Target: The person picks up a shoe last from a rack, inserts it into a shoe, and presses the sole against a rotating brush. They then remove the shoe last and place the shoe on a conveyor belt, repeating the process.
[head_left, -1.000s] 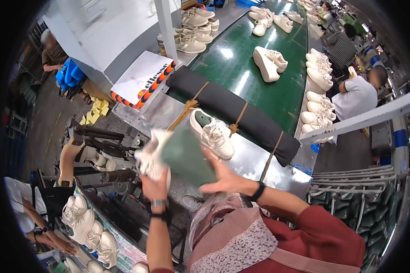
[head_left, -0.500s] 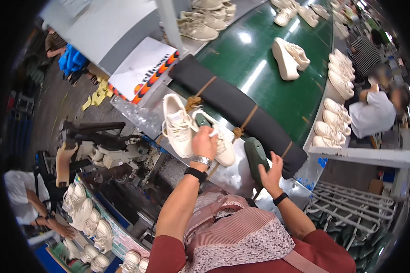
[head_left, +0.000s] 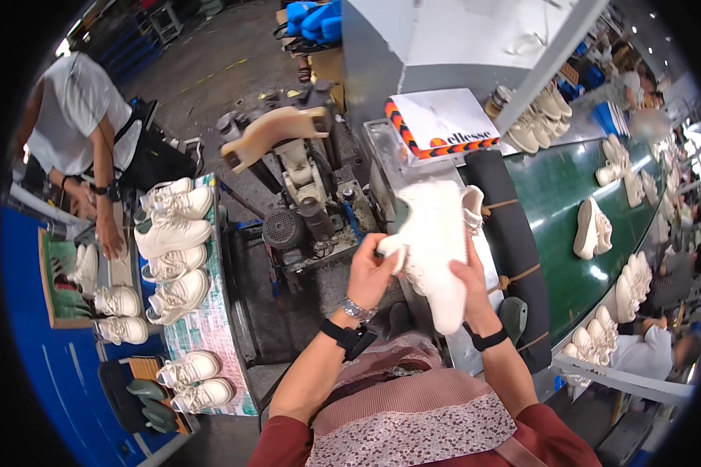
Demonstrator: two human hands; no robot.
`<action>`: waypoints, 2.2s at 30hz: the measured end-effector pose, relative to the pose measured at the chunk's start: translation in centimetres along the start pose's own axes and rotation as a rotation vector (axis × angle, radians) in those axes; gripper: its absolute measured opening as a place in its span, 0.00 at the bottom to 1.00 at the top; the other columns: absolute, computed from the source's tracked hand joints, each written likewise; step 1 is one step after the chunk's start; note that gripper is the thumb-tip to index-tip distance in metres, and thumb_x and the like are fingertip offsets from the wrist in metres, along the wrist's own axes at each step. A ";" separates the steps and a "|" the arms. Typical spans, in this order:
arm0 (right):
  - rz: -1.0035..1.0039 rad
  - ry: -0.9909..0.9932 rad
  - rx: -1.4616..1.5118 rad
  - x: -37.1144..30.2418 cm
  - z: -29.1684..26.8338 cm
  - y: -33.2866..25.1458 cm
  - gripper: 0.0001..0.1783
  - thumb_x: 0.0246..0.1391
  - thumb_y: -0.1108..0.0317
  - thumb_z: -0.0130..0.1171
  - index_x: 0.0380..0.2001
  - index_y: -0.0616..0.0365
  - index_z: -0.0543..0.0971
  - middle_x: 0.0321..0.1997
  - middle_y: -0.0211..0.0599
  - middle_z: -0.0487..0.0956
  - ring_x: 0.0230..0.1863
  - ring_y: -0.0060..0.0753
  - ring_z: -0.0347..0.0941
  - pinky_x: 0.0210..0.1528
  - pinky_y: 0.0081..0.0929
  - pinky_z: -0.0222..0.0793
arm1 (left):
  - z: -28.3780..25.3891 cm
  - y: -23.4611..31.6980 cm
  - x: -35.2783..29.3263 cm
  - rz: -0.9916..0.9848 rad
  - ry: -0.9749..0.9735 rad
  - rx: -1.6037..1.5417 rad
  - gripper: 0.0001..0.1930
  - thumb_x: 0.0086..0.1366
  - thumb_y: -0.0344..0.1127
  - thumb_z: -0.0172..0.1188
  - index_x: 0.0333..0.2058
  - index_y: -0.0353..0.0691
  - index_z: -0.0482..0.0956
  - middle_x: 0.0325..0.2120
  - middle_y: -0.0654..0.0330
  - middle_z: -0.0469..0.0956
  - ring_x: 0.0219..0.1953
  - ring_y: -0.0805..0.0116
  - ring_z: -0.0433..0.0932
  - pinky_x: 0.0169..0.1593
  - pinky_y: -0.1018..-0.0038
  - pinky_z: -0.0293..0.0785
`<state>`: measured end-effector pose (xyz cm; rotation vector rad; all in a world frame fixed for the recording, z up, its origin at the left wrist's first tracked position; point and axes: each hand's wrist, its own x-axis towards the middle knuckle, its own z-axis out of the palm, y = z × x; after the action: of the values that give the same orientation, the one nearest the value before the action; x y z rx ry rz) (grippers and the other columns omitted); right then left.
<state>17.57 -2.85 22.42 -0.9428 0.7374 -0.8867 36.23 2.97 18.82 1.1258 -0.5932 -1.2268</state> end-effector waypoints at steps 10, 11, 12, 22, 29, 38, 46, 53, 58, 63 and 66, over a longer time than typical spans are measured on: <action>-0.327 -0.193 -1.250 7.3 14.9 0.3 0.51 0.51 0.44 0.60 0.72 0.57 0.55 0.49 0.61 0.77 0.50 0.61 0.75 0.51 0.44 0.70 | -9.7 0.0 2.4 0.083 0.269 -0.480 0.15 0.74 0.49 0.54 0.40 0.41 0.73 0.27 0.64 0.79 0.22 0.77 0.74 0.24 0.79 0.69; -0.319 -0.193 -1.316 6.9 15.8 0.0 0.51 0.51 0.45 0.61 0.72 0.57 0.56 0.50 0.61 0.77 0.50 0.60 0.76 0.52 0.44 0.70 | -9.6 0.0 2.4 0.074 0.297 -0.567 0.14 0.74 0.48 0.54 0.41 0.41 0.73 0.28 0.64 0.79 0.24 0.77 0.75 0.24 0.78 0.70; -0.312 -0.195 -1.381 6.6 16.5 0.1 0.50 0.50 0.47 0.62 0.72 0.58 0.56 0.51 0.61 0.77 0.50 0.60 0.76 0.52 0.44 0.70 | -9.5 -0.4 2.2 0.081 0.304 -0.572 0.14 0.74 0.48 0.54 0.41 0.41 0.73 0.28 0.64 0.79 0.24 0.77 0.75 0.24 0.78 0.70; -0.480 -0.206 -1.495 6.2 18.0 0.5 0.50 0.46 0.47 0.65 0.70 0.58 0.62 0.41 0.58 0.77 0.38 0.57 0.79 0.40 0.45 0.75 | -11.1 -1.7 2.5 0.068 0.277 -0.638 0.14 0.74 0.45 0.54 0.47 0.40 0.74 0.34 0.65 0.79 0.32 0.76 0.78 0.31 0.78 0.74; -0.547 -0.236 -1.511 4.5 18.7 2.7 0.56 0.39 0.49 0.67 0.72 0.52 0.57 0.53 0.66 0.67 0.43 0.64 0.76 0.40 0.48 0.76 | -12.6 -6.0 2.0 0.009 0.171 -0.701 0.24 0.75 0.42 0.42 0.63 0.35 0.67 0.61 0.50 0.71 0.62 0.53 0.71 0.66 0.57 0.66; -0.573 -0.161 -1.457 3.0 17.7 3.4 0.56 0.42 0.48 0.68 0.72 0.52 0.56 0.57 0.63 0.67 0.49 0.60 0.74 0.47 0.43 0.75 | -7.6 -1.9 -2.4 -0.040 0.016 -0.798 0.38 0.72 0.62 0.42 0.70 0.39 0.56 0.68 0.54 0.61 0.69 0.52 0.61 0.71 0.57 0.57; -0.709 -0.064 -1.408 1.9 17.3 3.7 0.54 0.40 0.52 0.71 0.70 0.54 0.59 0.61 0.64 0.65 0.51 0.61 0.74 0.50 0.45 0.75 | -12.4 -1.0 -3.4 0.082 -0.013 -0.669 0.40 0.71 0.64 0.44 0.70 0.39 0.55 0.68 0.54 0.61 0.69 0.53 0.61 0.71 0.58 0.57; -0.812 0.093 -1.333 0.7 18.4 5.4 0.47 0.44 0.56 0.72 0.64 0.65 0.64 0.55 0.63 0.72 0.47 0.64 0.76 0.49 0.44 0.77 | -10.7 -4.4 -4.3 0.115 -0.035 -0.593 0.42 0.70 0.65 0.45 0.70 0.39 0.55 0.69 0.54 0.60 0.69 0.54 0.61 0.71 0.59 0.58; -0.292 -0.077 -0.791 -8.1 12.9 6.6 0.55 0.46 0.60 0.73 0.68 0.72 0.52 0.62 0.61 0.71 0.62 0.56 0.71 0.67 0.42 0.62 | -8.5 -4.4 -9.9 -0.230 -0.028 -0.790 0.45 0.66 0.66 0.51 0.70 0.37 0.55 0.67 0.52 0.62 0.67 0.55 0.64 0.69 0.62 0.60; 0.314 -0.073 -0.069 -1.1 9.1 7.0 0.44 0.63 0.43 0.53 0.69 0.65 0.54 0.64 0.56 0.70 0.63 0.49 0.69 0.67 0.44 0.62 | -19.4 -4.9 -12.0 -0.519 -0.058 -0.625 0.38 0.64 0.51 0.55 0.64 0.28 0.62 0.60 0.46 0.70 0.61 0.49 0.71 0.64 0.56 0.69; 0.627 -0.131 0.566 5.6 16.8 8.8 0.29 0.59 0.39 0.56 0.46 0.55 0.76 0.46 0.43 0.81 0.48 0.37 0.78 0.52 0.41 0.74 | -21.8 -1.5 -15.2 -0.353 -0.044 -0.360 0.37 0.58 0.36 0.53 0.65 0.29 0.58 0.59 0.42 0.70 0.58 0.45 0.74 0.62 0.52 0.72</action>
<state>36.92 0.99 20.48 -0.2300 0.5697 -0.4268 49.90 24.81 12.22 0.9206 -0.1935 -1.5922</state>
